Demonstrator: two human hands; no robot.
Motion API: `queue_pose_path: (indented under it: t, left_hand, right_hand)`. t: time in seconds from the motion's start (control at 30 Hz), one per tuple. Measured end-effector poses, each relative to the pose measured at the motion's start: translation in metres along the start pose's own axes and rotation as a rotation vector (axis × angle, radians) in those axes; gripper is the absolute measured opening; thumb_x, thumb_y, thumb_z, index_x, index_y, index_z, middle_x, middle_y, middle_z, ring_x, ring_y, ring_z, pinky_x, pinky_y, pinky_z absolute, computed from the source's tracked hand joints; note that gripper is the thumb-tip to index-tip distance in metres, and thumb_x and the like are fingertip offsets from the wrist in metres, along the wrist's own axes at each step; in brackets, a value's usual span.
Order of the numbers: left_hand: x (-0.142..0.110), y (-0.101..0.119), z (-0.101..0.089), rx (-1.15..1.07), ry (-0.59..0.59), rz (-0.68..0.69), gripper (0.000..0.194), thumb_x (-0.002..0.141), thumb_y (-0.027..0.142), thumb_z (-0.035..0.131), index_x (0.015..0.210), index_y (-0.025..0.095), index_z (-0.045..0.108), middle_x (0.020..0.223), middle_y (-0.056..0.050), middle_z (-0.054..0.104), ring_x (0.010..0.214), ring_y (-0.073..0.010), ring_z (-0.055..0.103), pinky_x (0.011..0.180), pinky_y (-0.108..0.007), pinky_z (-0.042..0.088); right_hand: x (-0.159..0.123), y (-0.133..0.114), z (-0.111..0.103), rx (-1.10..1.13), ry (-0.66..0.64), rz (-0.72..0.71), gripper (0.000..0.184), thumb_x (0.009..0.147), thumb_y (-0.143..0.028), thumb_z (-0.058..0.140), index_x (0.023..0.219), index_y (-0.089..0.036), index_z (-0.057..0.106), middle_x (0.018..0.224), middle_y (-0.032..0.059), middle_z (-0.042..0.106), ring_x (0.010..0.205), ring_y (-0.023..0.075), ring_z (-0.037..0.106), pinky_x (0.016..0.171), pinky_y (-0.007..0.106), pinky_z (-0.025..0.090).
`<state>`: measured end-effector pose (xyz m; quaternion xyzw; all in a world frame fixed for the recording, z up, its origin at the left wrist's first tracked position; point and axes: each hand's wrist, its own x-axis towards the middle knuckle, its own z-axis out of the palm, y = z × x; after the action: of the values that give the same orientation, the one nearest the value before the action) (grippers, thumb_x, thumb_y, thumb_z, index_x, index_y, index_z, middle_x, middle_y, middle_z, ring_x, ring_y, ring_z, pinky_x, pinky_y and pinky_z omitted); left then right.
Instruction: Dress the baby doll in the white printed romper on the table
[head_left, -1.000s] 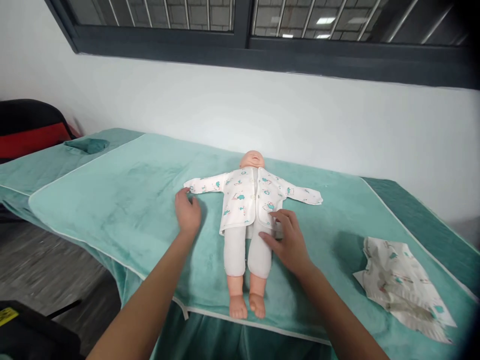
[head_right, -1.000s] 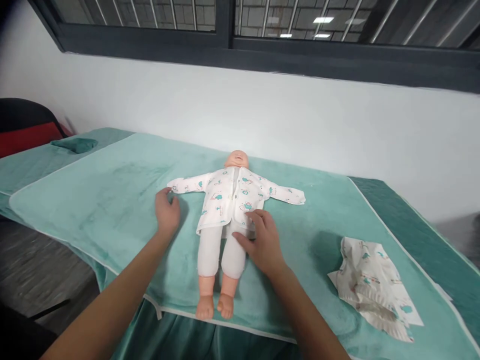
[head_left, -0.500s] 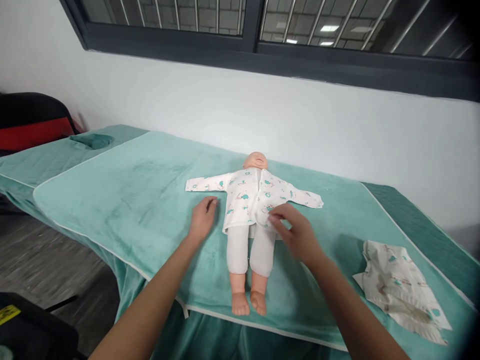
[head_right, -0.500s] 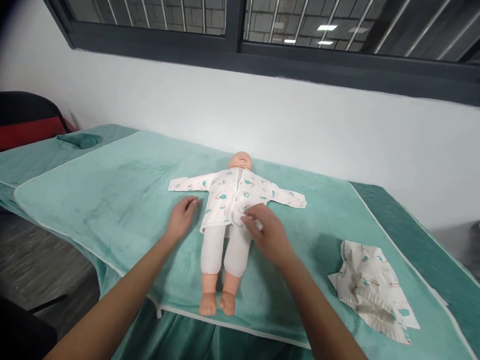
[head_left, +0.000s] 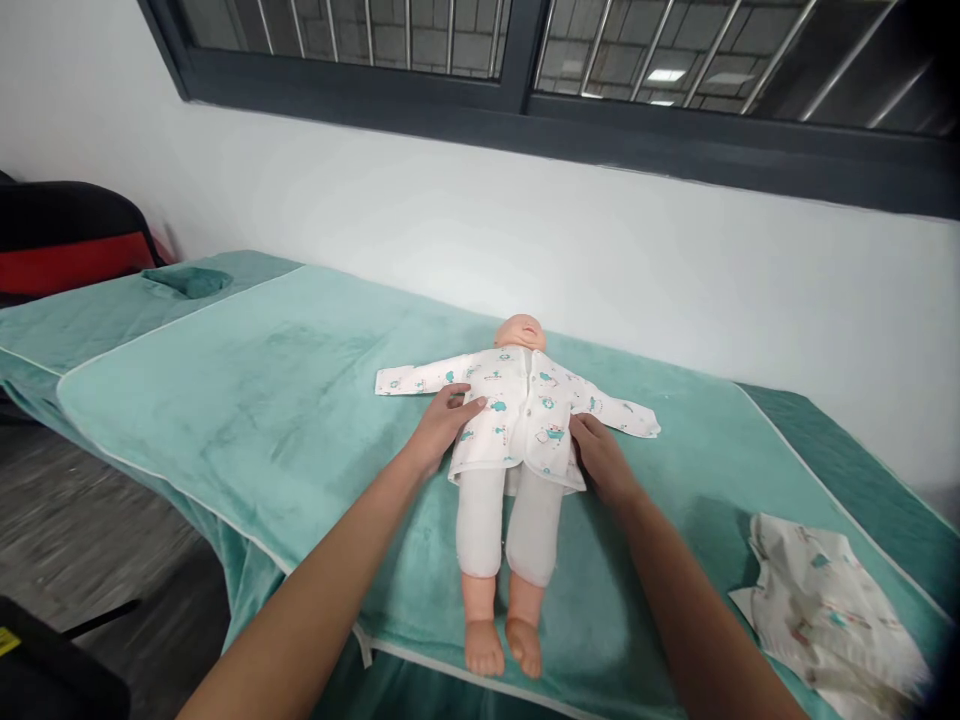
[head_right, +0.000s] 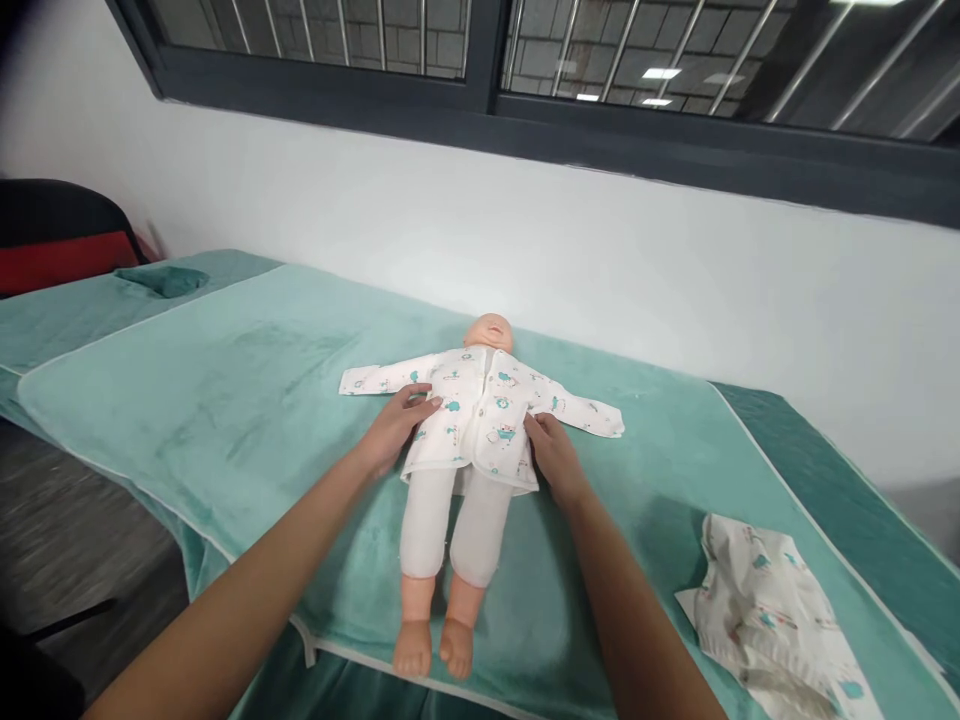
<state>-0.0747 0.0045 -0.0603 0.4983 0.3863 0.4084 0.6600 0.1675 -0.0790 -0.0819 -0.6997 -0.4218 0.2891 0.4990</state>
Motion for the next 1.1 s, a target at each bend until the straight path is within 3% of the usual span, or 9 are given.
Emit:
queue_pose_path:
  t: [0.13,0.23,0.4,0.6,0.8,1.0,1.1]
  left_hand:
    - [0.024,0.003,0.007,-0.041,0.016,0.039,0.061,0.069,0.043,0.081,0.121,0.023,0.058,0.116,-0.009,0.061,0.096,-0.0195,0.063,0.080,-0.030,0.050]
    - [0.046,0.000,0.007,-0.041,0.038,0.081,0.059,0.070,0.043,0.081,0.121,0.023,0.060,0.117,-0.009,0.062,0.096,-0.0194,0.063,0.082,-0.031,0.049]
    - [0.066,-0.016,0.000,-0.020,0.126,0.145,0.046,0.074,0.039,0.074,0.114,0.019,0.062,0.085,-0.002,0.064,0.071,-0.0132,0.057,0.066,-0.026,0.045]
    - [0.058,-0.022,-0.002,0.202,0.185,0.267,0.030,0.083,0.038,0.064,0.107,0.019,0.064,0.066,0.004,0.051,0.060,-0.0097,0.045,0.056,-0.022,0.035]
    - [0.046,-0.019,-0.006,0.068,0.258,0.208,0.037,0.077,0.043,0.069,0.105,0.019,0.062,0.061,0.006,0.048,0.051,-0.0088,0.041,0.050,-0.022,0.031]
    - [0.020,-0.019,-0.014,0.214,0.099,0.139,0.041,0.077,0.035,0.065,0.115,0.020,0.059,0.057,0.007,0.048,0.050,-0.0104,0.044,0.049,-0.022,0.032]
    - [0.010,-0.023,-0.017,0.204,0.127,0.176,0.037,0.078,0.032,0.062,0.113,0.020,0.059,0.056,0.007,0.046,0.050,-0.0105,0.043,0.049,-0.022,0.032]
  right_hand:
    - [0.023,-0.004,0.005,0.246,-0.008,-0.044,0.033,0.077,-0.054,0.065,0.079,-0.024,0.051,0.066,-0.0075,0.049,0.060,0.0132,0.043,0.056,0.025,0.034]
    - [0.040,-0.006,0.005,0.357,-0.047,-0.034,0.036,0.073,-0.054,0.071,0.081,-0.024,0.051,0.066,-0.0077,0.050,0.059,0.0122,0.044,0.056,0.024,0.036]
    - [0.044,-0.003,-0.006,0.428,-0.188,0.117,0.036,0.069,-0.044,0.079,0.078,-0.022,0.052,0.065,-0.0066,0.053,0.056,0.0109,0.047,0.053,0.024,0.038]
    - [0.025,0.003,-0.019,0.293,-0.096,0.194,0.035,0.071,-0.037,0.078,0.095,-0.024,0.056,0.067,-0.0029,0.065,0.057,0.0154,0.057,0.052,0.026,0.040]
    - [0.006,0.003,-0.017,0.191,-0.117,0.086,0.038,0.081,-0.053,0.066,0.102,-0.022,0.059,0.069,-0.0017,0.067,0.059,0.0161,0.057,0.056,0.028,0.041]
    - [-0.015,0.009,-0.016,0.138,-0.088,0.014,0.044,0.080,-0.048,0.068,0.112,-0.022,0.054,0.064,-0.0051,0.062,0.054,0.0143,0.050,0.053,0.027,0.037]
    - [-0.023,0.013,-0.014,0.069,-0.032,0.010,0.044,0.079,-0.046,0.066,0.113,-0.022,0.053,0.063,-0.0047,0.062,0.056,0.0168,0.053,0.054,0.029,0.040]
